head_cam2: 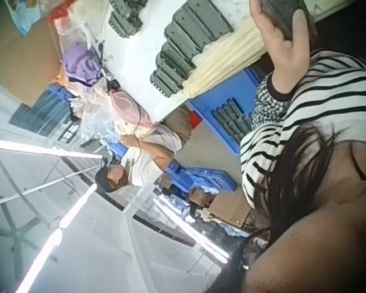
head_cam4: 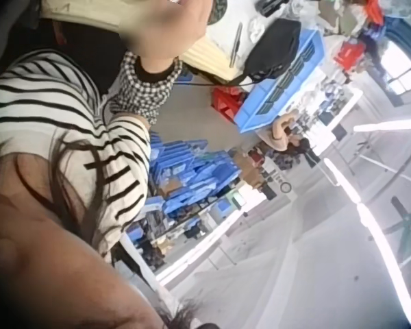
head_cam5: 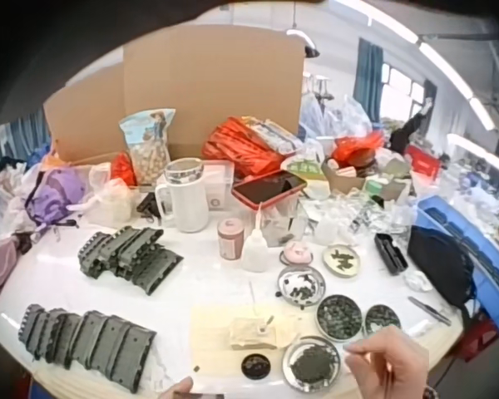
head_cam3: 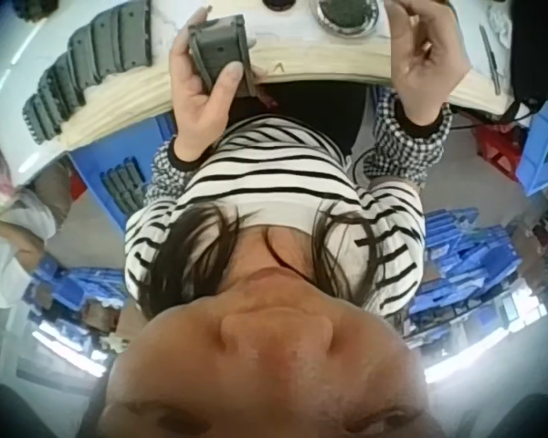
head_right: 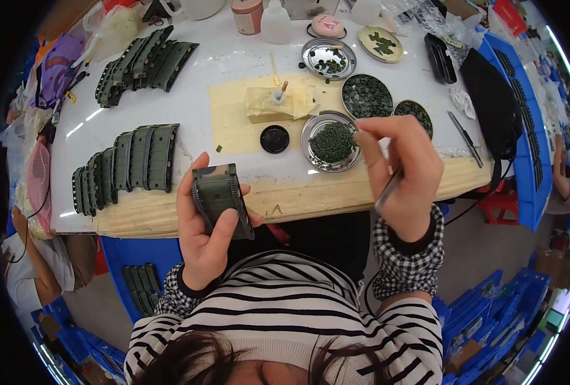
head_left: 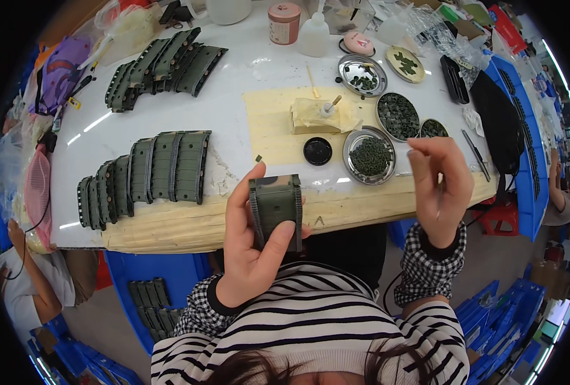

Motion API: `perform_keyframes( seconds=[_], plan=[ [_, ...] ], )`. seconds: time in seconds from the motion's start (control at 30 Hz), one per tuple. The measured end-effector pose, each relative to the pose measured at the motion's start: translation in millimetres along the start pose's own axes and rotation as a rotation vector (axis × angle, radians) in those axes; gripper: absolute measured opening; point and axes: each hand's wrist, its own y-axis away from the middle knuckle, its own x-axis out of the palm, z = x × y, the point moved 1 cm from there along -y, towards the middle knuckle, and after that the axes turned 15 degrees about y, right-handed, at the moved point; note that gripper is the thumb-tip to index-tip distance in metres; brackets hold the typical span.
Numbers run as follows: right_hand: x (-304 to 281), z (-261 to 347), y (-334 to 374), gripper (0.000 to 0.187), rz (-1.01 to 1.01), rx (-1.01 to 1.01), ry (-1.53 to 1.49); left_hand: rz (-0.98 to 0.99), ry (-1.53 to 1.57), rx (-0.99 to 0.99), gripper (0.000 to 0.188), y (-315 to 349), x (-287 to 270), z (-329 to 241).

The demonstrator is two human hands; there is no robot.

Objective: The person is using tweezers to assemble small components into green plastic toy tank chassis at a factory workbench.

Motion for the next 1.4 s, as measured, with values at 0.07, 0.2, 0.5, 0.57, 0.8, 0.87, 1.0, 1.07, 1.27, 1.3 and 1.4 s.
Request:
perform_keyframes(
  seconds=[0.07, 0.2, 0.5, 0.57, 0.8, 0.87, 1.0, 1.07, 1.27, 1.3, 1.4],
  plan=[
    [-14, -38, -8, 0.012, -0.029, 0.068, 0.206, 0.018, 0.053, -0.045, 0.066, -4, -3, -1],
    [-20, -86, -16, 0.011, 0.122, -0.026, 0.27, 0.017, 0.129, -0.11, 0.064, -6, 1, -1],
    [-18, -84, -36, 0.017, 0.421, -0.058, 0.287, 0.071, 0.187, -0.142, 0.062, -2, -4, 0],
    [-16, -87, -35, 0.017, 0.419, -0.069, 0.265, 0.084, 0.18, -0.139, 0.062, -3, -3, 0],
    [-16, -89, -37, 0.019, 0.433, -0.092, 0.245, 0.089, 0.106, -0.102, 0.064, -4, 0, 3],
    [-17, -87, -37, 0.019, 0.441, -0.091, 0.259, 0.095, 0.115, -0.101, 0.065, -4, 0, 3],
    [-17, -85, -38, 0.019, 0.434, -0.106, 0.283, 0.134, 0.142, -0.074, 0.072, -3, -4, 5],
    [-15, -87, -36, 0.018, 0.424, -0.098, 0.272, 0.128, 0.157, -0.048, 0.075, -3, -4, 6],
    [-26, -96, -34, 0.01, 0.302, -0.031, 0.312, 0.099, 0.123, 0.066, 0.074, 0, -1, 13],
    [-28, -98, -33, 0.009, 0.264, -0.038, 0.321, 0.105, 0.12, 0.068, 0.069, 0, 0, 13],
    [-30, -76, -23, 0.007, 0.174, 0.013, 0.162, 0.127, 0.023, 0.04, 0.049, -2, 0, 11]
  ],
)
